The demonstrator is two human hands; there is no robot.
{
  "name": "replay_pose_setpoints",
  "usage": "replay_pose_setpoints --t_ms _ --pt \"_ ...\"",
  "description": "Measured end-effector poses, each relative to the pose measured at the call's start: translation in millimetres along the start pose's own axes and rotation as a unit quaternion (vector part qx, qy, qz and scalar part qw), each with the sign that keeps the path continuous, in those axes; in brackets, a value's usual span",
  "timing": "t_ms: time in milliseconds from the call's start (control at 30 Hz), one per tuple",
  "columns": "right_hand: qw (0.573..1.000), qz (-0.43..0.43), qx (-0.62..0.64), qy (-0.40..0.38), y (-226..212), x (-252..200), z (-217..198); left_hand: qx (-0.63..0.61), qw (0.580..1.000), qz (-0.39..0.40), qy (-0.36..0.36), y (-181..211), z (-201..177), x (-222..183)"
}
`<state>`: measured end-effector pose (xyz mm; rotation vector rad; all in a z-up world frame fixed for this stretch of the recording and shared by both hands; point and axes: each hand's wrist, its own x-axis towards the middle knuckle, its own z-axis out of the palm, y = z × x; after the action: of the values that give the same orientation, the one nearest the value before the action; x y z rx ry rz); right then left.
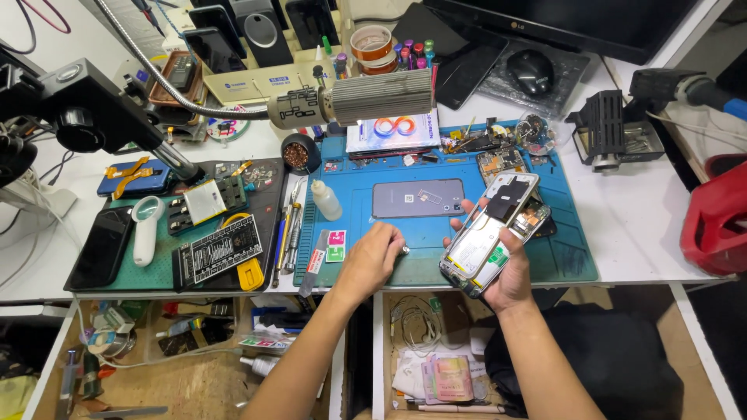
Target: Assembling and inspecting internal components of a mobile phone on a repair bench.
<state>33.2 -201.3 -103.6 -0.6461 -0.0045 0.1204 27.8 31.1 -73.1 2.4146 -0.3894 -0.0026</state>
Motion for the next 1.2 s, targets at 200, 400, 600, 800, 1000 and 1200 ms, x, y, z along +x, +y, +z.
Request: replay_pose_setpoints --t_ms 200,400,600,800,1000,1200 --pt "1.0 0.001 0.016 0.003 0.1 -0.9 -1.6 0.049 0.995 -0.086 -0.011 -13.8 -5.7 41.4" --pt "1.0 0.005 0.008 0.009 -2.3 -4.0 3.2 0.101 0.987 -0.125 -0.019 -12.2 -18.0 90.6" --pt "1.0 0.004 0.011 0.008 -2.1 -1.1 1.5 0.099 0.987 -0.126 -0.009 -36.5 -6.2 108.5" --pt "1.0 0.015 -0.011 0.014 -6.2 -2.0 4.7 0.074 0.994 -0.062 0.051 -27.8 -26.4 94.5" --pt "1.0 0.006 0.014 0.003 -2.2 2.7 -1.7 0.06 0.992 0.106 0.019 -5.3 -23.1 -2.5" --pt "1.0 0.003 -0.014 0.005 -1.2 0.8 2.5 0.142 0.973 0.121 0.135 -22.7 11.9 -17.0"
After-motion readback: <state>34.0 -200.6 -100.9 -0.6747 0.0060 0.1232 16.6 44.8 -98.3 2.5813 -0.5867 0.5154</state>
